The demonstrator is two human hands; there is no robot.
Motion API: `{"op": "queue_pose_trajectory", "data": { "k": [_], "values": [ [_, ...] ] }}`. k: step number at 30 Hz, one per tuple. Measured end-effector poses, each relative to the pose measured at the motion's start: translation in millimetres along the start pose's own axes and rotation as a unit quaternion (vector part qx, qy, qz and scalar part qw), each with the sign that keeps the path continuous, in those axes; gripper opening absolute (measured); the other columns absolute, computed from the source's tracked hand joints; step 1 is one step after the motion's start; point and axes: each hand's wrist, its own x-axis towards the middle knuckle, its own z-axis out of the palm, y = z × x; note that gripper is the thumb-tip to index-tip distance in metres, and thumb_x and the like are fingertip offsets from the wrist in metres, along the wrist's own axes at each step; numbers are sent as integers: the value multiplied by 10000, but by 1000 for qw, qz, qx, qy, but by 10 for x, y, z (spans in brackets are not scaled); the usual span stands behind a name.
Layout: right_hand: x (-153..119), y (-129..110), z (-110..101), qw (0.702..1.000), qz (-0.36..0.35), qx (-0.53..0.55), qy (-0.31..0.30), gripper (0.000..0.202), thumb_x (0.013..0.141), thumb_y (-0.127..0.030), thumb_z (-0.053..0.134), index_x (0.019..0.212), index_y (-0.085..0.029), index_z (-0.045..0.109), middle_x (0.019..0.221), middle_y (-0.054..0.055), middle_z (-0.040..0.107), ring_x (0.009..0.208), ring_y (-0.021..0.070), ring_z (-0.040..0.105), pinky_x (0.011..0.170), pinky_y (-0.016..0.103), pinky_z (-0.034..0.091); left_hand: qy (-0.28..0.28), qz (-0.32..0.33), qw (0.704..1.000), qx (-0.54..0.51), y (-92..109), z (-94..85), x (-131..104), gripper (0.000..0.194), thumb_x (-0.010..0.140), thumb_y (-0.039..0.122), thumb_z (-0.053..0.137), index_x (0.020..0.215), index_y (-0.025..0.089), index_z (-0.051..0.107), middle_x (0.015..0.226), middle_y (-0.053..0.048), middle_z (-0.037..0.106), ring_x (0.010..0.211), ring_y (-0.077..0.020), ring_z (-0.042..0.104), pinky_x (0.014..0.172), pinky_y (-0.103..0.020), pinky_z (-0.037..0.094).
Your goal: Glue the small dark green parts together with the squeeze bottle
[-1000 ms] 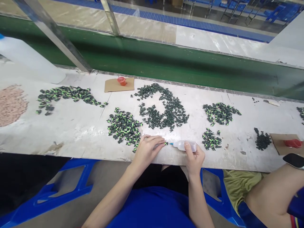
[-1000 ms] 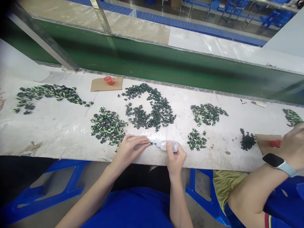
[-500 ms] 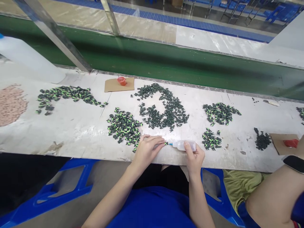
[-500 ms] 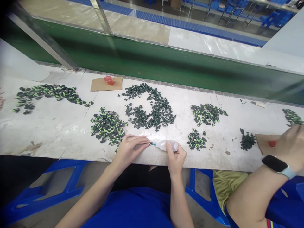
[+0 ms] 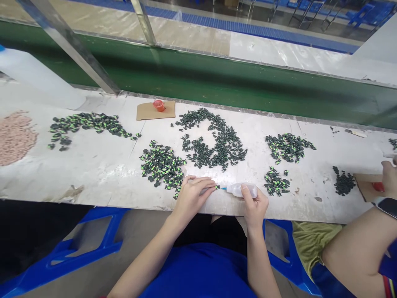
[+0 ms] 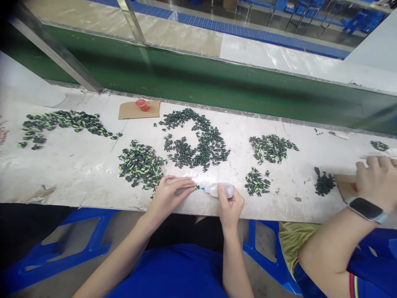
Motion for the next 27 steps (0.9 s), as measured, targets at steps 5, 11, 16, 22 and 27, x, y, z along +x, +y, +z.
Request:
{"op": "queue_pose_trajectory", "data": {
  "k": [5,11,16,22,27],
  "values": [
    [5,6,-15,1000,11,19,14,336,718,-441,634,544,-162,568,499,-18,520,510,134,469,483,247,378,5,1,1000,-1,-6,7,-5,72,864,278,618,881,245,680,876,-1,766,944,-199,696,899,-383,369],
    [13,12,-12,999,17,35,16,319,703,-444,642,566,-161,585,520,-8,547,521,141,483,501,258,398,-3,-2,1000,0,-3,-4,-2,66,860,275,624,879,246,680,879,-3,766,948,-201,696,897,-386,368],
    [13,-26,13,1000,2,17,14,322,707,-442,628,564,-156,588,507,-11,543,506,136,484,482,250,388,-1,3,1000,-1,11,-11,2,61,857,262,628,883,242,679,887,-1,766,947,-196,695,892,-378,370],
    [3,1,14,1000,2,15,5,317,715,-431,641,570,-154,589,506,-16,544,510,137,504,487,247,398,-3,1,1000,-2,3,-10,1,68,857,270,626,884,238,679,885,0,766,948,-195,693,897,-376,364],
    [18,123,-81,992,16,124,32,272,740,-419,651,721,-148,642,667,27,643,624,167,584,562,276,465,-13,0,1000,-9,9,-17,5,69,853,261,627,897,235,673,927,-6,761,952,-197,688,893,-371,369]
  ]
}}
